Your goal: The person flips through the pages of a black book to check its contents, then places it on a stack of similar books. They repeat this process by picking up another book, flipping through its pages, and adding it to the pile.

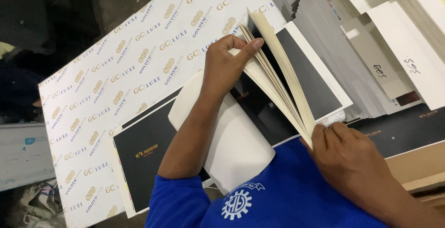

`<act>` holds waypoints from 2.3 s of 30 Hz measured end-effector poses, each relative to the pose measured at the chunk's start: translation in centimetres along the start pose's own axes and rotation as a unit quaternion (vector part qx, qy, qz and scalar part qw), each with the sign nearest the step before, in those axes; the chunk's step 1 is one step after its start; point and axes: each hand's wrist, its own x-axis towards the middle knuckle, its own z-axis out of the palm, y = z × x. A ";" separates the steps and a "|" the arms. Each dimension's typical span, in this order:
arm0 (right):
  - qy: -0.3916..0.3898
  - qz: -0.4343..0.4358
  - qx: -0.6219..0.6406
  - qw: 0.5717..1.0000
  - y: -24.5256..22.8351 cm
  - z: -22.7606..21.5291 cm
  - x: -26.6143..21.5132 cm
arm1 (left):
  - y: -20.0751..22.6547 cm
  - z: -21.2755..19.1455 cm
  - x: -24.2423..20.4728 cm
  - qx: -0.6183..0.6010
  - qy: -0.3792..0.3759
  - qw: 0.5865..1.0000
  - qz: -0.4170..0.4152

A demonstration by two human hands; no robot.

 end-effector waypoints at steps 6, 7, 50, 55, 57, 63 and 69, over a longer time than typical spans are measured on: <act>-0.035 0.029 -0.013 0.999 0.0 -0.5 0.0 | 0.0 0.0 -0.1 -0.012 0.003 1.000 0.009; -0.035 0.028 -0.014 0.999 0.0 -0.5 0.0 | -0.1 0.0 0.0 -0.013 0.004 1.000 0.008; 0.012 -0.061 -0.042 0.997 -0.9 -1.1 0.4 | -1.7 0.2 0.8 0.040 0.013 0.999 0.033; 0.020 -0.062 -0.020 0.998 -0.8 -0.9 0.3 | -1.3 0.0 0.5 0.040 0.010 0.999 0.025; 0.024 -0.062 -0.049 0.997 -0.8 -0.9 0.3 | -1.4 0.1 0.6 0.035 0.010 0.999 0.031; -0.008 -0.032 -0.014 0.999 -0.6 -0.9 0.3 | -1.4 0.0 0.6 0.023 0.006 1.000 0.019; -0.007 -0.040 -0.026 0.999 -0.3 -0.7 0.3 | -1.3 0.0 0.5 0.031 0.006 0.999 0.022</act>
